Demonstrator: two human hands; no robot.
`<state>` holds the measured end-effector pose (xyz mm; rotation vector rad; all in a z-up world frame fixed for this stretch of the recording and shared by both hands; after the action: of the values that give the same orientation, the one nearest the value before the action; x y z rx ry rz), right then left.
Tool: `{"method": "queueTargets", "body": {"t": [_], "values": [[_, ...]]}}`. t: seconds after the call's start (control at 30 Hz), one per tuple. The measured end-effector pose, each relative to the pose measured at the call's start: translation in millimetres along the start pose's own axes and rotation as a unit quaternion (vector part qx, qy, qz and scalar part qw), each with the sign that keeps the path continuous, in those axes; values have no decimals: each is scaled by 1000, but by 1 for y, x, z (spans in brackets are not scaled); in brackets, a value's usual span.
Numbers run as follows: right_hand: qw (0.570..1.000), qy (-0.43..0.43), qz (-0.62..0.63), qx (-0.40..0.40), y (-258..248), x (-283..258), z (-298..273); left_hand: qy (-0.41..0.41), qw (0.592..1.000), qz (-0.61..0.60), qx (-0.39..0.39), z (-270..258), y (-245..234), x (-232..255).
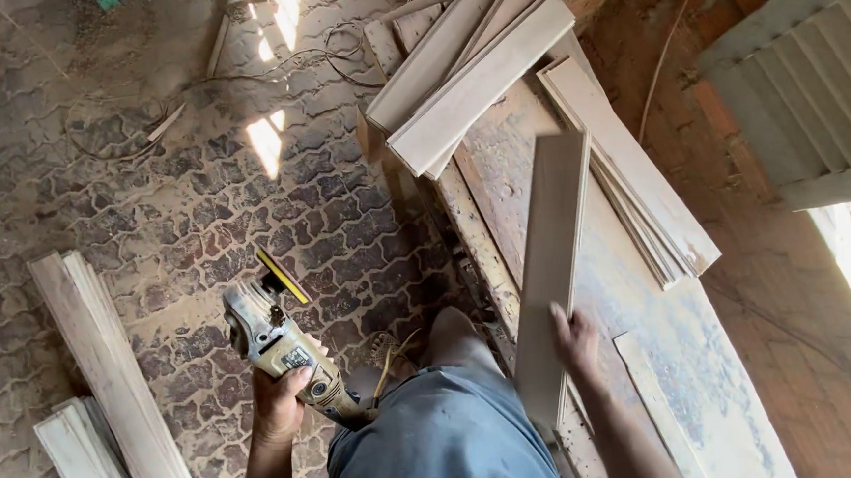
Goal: Sanding wooden boards using an angle grinder with a sanding disc attachment.
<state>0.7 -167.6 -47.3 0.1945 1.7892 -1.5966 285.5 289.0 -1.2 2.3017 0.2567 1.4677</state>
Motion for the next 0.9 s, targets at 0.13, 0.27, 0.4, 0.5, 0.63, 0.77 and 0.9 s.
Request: {"method": "queueTargets", "body": {"t": [0.13,0.27,0.4,0.5,0.63,0.77,0.9], "values": [[998,31,19,-54,73,-57,105,20,999,17,-20,17,-23,-14],[931,208,287,-80,127,-174,178,14,996,77,33,35,-7,8],[920,220,265,-188,157,-253,217,50,983,135,111,46,20,23],[984,20,56,-169,180,-211,251,65,984,141,85,61,29,21],[992,21,-56,-115,113,-128,311,30,980,152,126,77,61,34],[959,-73,-249,-112,43,-25,368,-7,977,158,141,93,96,46],[925,89,-309,-202,4,46,374,-47,964,195,173,109,107,50]]}}
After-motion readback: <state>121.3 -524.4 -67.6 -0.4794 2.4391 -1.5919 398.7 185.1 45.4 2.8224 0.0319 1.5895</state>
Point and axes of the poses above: each hand's wrist, its own z-axis towards the middle knuckle, its own y-axis out of the palm, x = y × z, the point moved 5 cm from there along z, towards the middle knuckle, and after that the axes turned 11 degrees about x, right-handed, at the moved point
